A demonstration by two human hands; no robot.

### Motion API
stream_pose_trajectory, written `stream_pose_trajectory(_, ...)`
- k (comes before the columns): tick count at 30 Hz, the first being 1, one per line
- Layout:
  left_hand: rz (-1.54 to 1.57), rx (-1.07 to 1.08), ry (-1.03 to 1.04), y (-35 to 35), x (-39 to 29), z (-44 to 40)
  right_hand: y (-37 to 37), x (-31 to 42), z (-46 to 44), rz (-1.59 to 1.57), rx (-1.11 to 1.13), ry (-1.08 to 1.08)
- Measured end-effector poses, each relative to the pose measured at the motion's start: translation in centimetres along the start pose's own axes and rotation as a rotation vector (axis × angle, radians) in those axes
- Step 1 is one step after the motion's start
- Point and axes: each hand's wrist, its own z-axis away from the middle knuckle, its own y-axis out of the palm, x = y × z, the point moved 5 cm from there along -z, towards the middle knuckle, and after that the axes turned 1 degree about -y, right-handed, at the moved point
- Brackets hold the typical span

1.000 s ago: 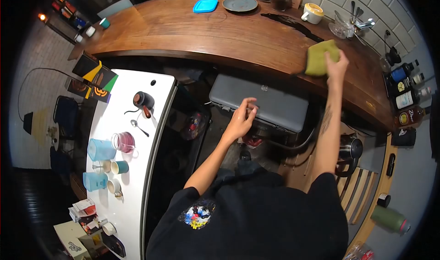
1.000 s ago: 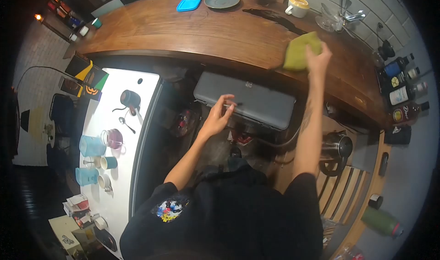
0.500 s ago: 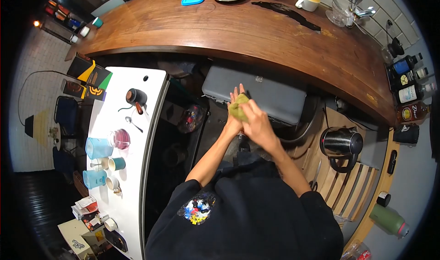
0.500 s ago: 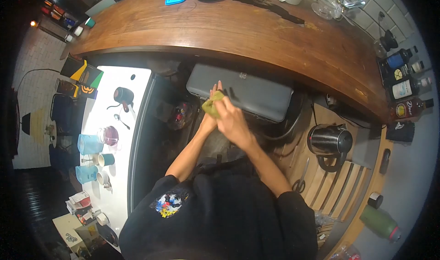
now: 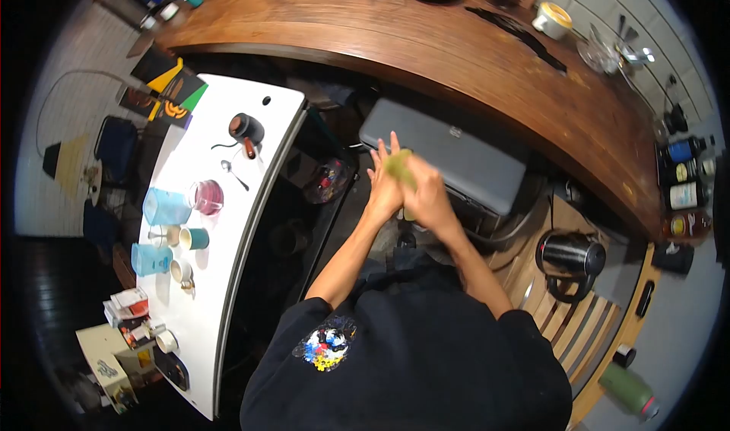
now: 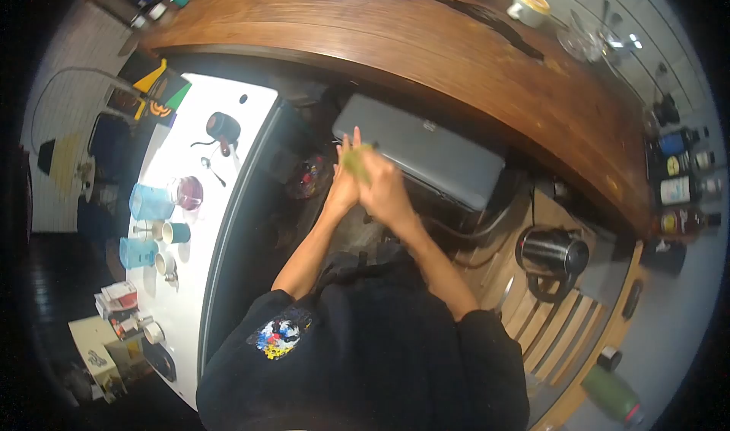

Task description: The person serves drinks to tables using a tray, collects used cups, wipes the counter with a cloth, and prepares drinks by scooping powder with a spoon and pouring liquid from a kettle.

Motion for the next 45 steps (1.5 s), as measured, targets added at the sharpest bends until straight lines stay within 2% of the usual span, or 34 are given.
stream_pose_trajectory(1,0.024,-0.078,-0.093,-1.2,0.8,0.2,1.0,1.6,0.6,0.017,0.027,-0.059)
stream_pose_trajectory(2,0.026,-0.158,-0.111,-1.9,2.1,0.6,1.9,2.3,1.2,-0.06,0.101,0.001)
stream_pose_trajectory(5,0.012,-0.198,-0.195,-3.0,5.2,2.8,5.0,1.4,0.8,-0.164,0.251,-0.055)
stream_pose_trajectory(7,0.056,-0.267,-0.169,-3.1,7.3,5.1,6.5,1.0,-0.9,-0.123,0.216,-0.063)
stream_pose_trajectory(8,-0.074,-0.248,-0.225,-4.3,6.5,5.9,7.5,1.2,-1.6,-0.156,0.171,-0.047)
stream_pose_trajectory(11,-0.061,-0.381,-0.326,-8.7,8.1,7.6,11.8,4.3,0.0,-0.171,0.266,-0.162)
stream_pose_trajectory(13,-0.178,-0.484,-0.303,-10.8,10.9,10.1,14.2,5.1,1.5,-0.258,0.522,-0.055)
stream_pose_trajectory(15,-0.001,-0.47,-0.341,-12.8,12.6,13.4,16.2,6.2,2.7,-0.307,0.741,0.021)
stream_pose_trajectory(16,-0.002,-0.499,-0.367,-13.7,13.7,15.0,17.2,6.7,3.0,-0.316,0.775,0.003)
stream_pose_trajectory(18,0.172,-0.656,-0.258,-16.0,15.4,18.3,18.8,7.1,2.9,-0.365,0.638,-0.021)
stream_pose_trajectory(19,0.232,-0.776,-0.263,-17.9,15.8,20.3,19.9,7.2,2.6,-0.398,0.584,0.04)
stream_pose_trajectory(21,0.223,-0.997,-0.313,-20.8,18.5,24.4,21.8,7.6,1.8,-0.34,0.472,0.097)
stream_pose_trajectory(24,0.057,-1.253,-0.3,-25.2,22.5,29.2,26.1,8.3,1.2,-0.251,0.333,0.033)
stream_pose_trajectory(26,0.056,-1.241,-0.303,-26.9,25.4,30.6,29.8,8.8,1.0,-0.228,0.309,-0.004)
stream_pose_trajectory(28,0.058,-1.175,-0.287,-28.1,27.8,30.8,33.0,10.6,1.0,-0.056,0.262,-0.216)
stream_pose_trajectory(29,0.092,-1.14,-0.275,-28.4,28.9,30.6,34.7,11.6,1.1,-0.037,0.252,-0.234)
stream_pose_trajectory(32,0.138,-1.067,-0.242,-29.2,31.3,29.8,39.2,11.9,1.8,-0.031,0.264,-0.221)
stream_pose_trajectory(34,0.189,-1.015,-0.213,-29.3,33.0,29.0,41.2,11.8,2.7,0.088,0.427,-0.183)
stream_pose_trajectory(39,0.314,-0.949,-0.206,-29.8,36.0,27.8,40.0,12.0,3.3,0.077,0.565,-0.076)
stream_pose_trajectory(41,0.315,-0.976,-0.154,-30.2,36.5,27.2,40.0,12.3,3.7,0.228,0.586,-0.205)
stream_pose_trajectory(42,0.331,-0.947,-0.2,-30.0,37.0,27.0,40.1,12.4,4.0,0.371,0.598,-0.253)
stream_pose_trajectory(43,0.341,-0.933,-0.196,-30.0,36.9,26.9,40.4,12.4,4.3,0.381,0.594,-0.239)
stream_pose_trajectory(45,0.412,-0.899,-0.198,-30.1,36.9,26.6,41.7,13.0,5.1,0.438,0.582,-0.494)
